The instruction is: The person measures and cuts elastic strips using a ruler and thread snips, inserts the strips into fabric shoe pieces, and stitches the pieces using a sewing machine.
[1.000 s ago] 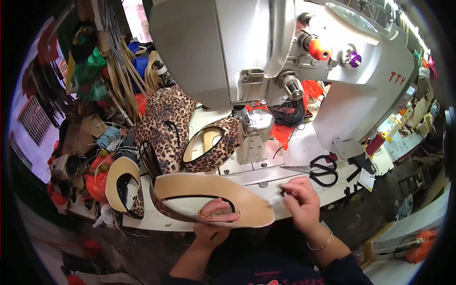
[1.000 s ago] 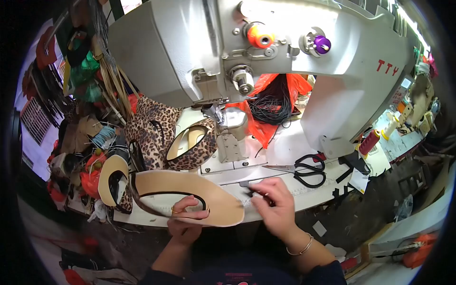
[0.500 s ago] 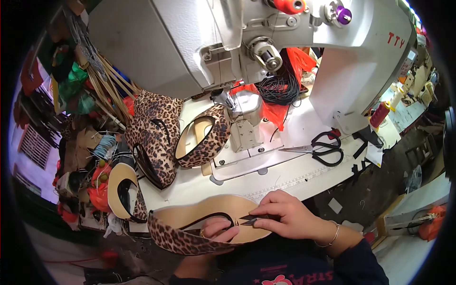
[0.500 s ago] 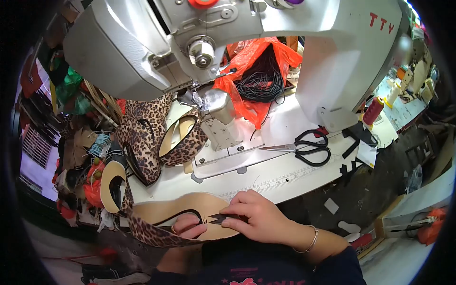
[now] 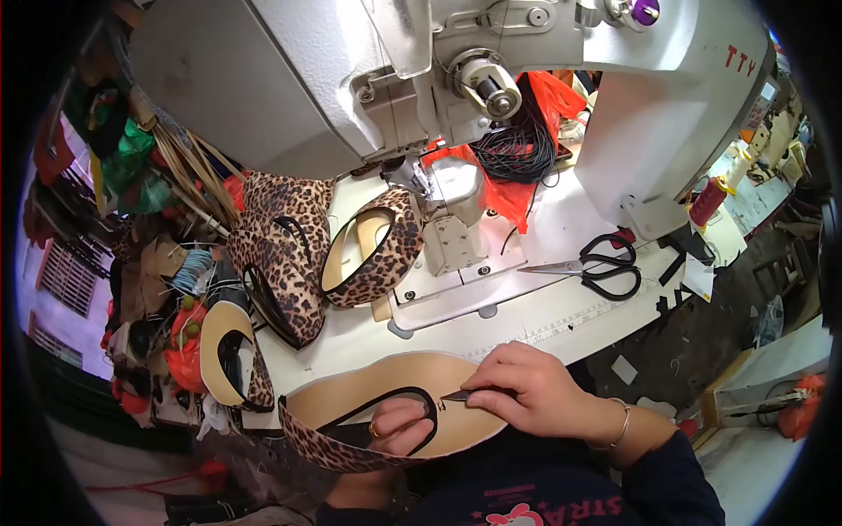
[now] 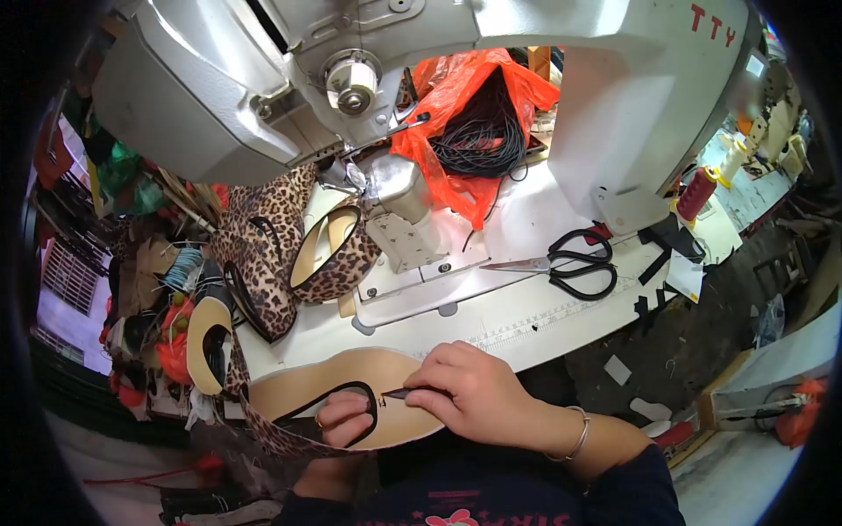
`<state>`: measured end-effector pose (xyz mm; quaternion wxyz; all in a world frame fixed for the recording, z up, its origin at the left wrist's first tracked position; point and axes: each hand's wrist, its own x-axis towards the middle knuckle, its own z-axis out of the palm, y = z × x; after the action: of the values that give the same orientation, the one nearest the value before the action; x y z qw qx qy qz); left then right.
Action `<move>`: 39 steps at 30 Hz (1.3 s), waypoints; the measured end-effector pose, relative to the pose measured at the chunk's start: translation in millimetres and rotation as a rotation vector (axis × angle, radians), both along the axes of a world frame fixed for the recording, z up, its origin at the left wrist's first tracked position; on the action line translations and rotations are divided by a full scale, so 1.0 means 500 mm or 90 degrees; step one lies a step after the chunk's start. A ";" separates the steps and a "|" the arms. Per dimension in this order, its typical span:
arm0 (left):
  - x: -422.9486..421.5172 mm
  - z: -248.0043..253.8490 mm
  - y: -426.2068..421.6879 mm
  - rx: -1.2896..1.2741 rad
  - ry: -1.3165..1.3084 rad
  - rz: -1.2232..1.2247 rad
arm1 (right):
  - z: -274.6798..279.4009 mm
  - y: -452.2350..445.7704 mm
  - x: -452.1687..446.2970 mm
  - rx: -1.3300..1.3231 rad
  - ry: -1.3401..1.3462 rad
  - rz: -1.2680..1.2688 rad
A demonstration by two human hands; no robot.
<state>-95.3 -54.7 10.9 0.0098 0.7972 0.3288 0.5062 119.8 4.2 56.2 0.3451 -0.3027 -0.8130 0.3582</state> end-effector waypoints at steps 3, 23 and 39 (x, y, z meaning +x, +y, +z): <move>-0.004 -0.013 0.010 0.038 0.010 0.017 | 0.012 0.000 -0.001 -0.054 0.031 -0.001; -0.004 -0.009 0.032 0.079 -0.115 0.180 | -0.049 0.060 0.011 -0.002 0.085 -0.209; -0.625 0.256 0.241 -0.126 -0.082 0.575 | -0.136 0.072 0.062 0.170 0.039 -0.296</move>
<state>-407.7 66.0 138.9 -0.1151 0.5364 0.6884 0.4745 150.6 40.0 -11.9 0.4793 -0.4218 -0.7512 0.1678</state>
